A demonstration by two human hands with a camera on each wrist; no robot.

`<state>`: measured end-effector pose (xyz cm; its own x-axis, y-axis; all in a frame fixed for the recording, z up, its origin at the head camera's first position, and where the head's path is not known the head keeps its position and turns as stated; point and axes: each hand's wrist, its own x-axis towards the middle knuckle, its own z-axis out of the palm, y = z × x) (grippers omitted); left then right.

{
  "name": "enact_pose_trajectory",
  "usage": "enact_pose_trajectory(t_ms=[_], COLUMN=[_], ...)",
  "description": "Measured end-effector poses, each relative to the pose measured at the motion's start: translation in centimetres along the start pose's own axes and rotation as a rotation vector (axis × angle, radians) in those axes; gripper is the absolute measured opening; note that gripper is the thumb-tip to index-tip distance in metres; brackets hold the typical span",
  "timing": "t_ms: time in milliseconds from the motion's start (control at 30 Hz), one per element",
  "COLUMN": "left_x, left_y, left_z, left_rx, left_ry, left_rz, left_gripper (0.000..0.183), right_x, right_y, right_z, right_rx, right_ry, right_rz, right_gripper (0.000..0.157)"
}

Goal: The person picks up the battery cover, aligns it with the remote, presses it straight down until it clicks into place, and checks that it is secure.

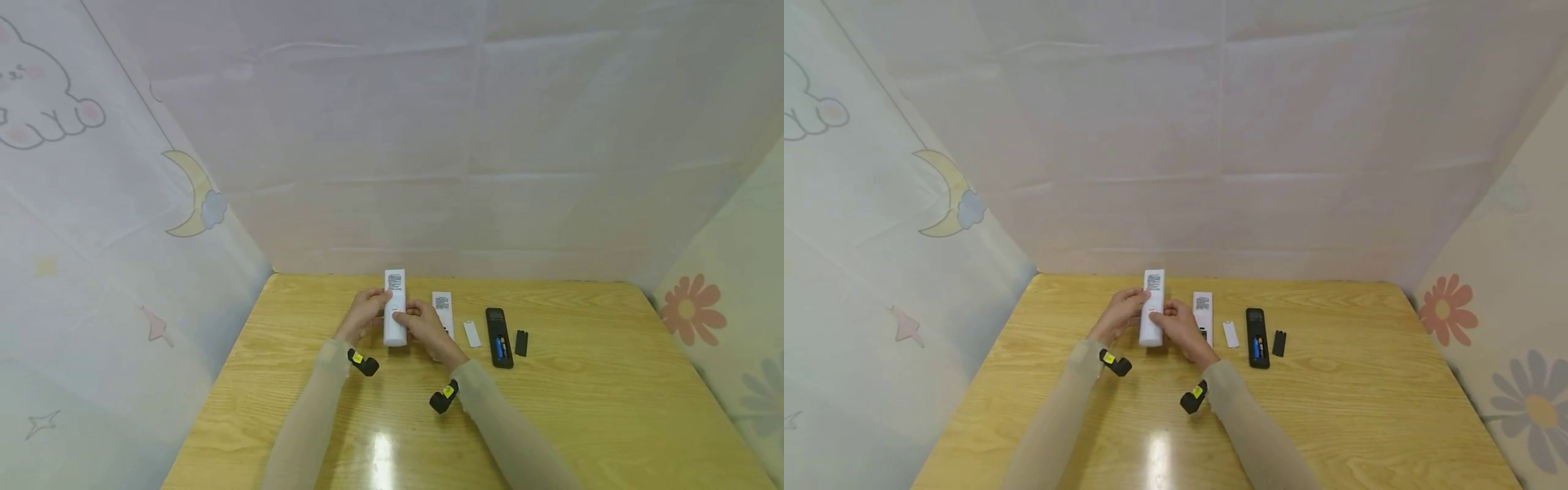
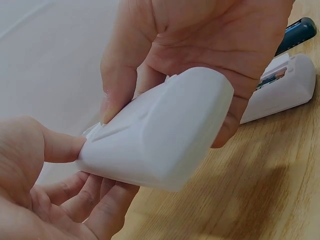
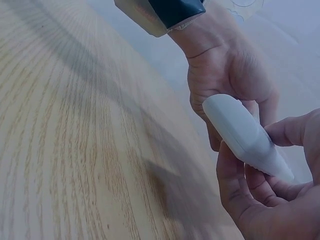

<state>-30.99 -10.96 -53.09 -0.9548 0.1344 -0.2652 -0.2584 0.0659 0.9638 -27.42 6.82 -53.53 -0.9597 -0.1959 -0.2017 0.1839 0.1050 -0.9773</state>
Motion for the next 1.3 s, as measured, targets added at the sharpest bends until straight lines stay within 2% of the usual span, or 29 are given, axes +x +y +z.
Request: enact_pose_trajectory(t_ms=[200, 667, 1100, 1300], left_x=[-0.18, -0.39, -0.19, 0.02], left_y=[-0.03, 0.04, 0.13, -0.13], left_z=[-0.05, -0.2, -0.16, -0.17], left_rx=[-0.02, -0.014, -0.007, 0.051], left_ry=[-0.009, -0.026, -0.009, 0.01], left_rz=[0.007, 0.006, 0.005, 0.03], left_gripper=[0.053, 0.055, 0.056, 0.057], right_x=[0.03, 0.01, 0.18, 0.36], right_y=[0.16, 0.42, 0.53, 0.88], right_z=[0.07, 0.14, 0.12, 0.18], right_rx=[0.03, 0.011, -0.004, -0.014], right_ry=[-0.013, -0.011, 0.016, 0.022], right_rz=[-0.003, -0.008, -0.001, -0.011], right_gripper=[0.043, 0.045, 0.047, 0.047])
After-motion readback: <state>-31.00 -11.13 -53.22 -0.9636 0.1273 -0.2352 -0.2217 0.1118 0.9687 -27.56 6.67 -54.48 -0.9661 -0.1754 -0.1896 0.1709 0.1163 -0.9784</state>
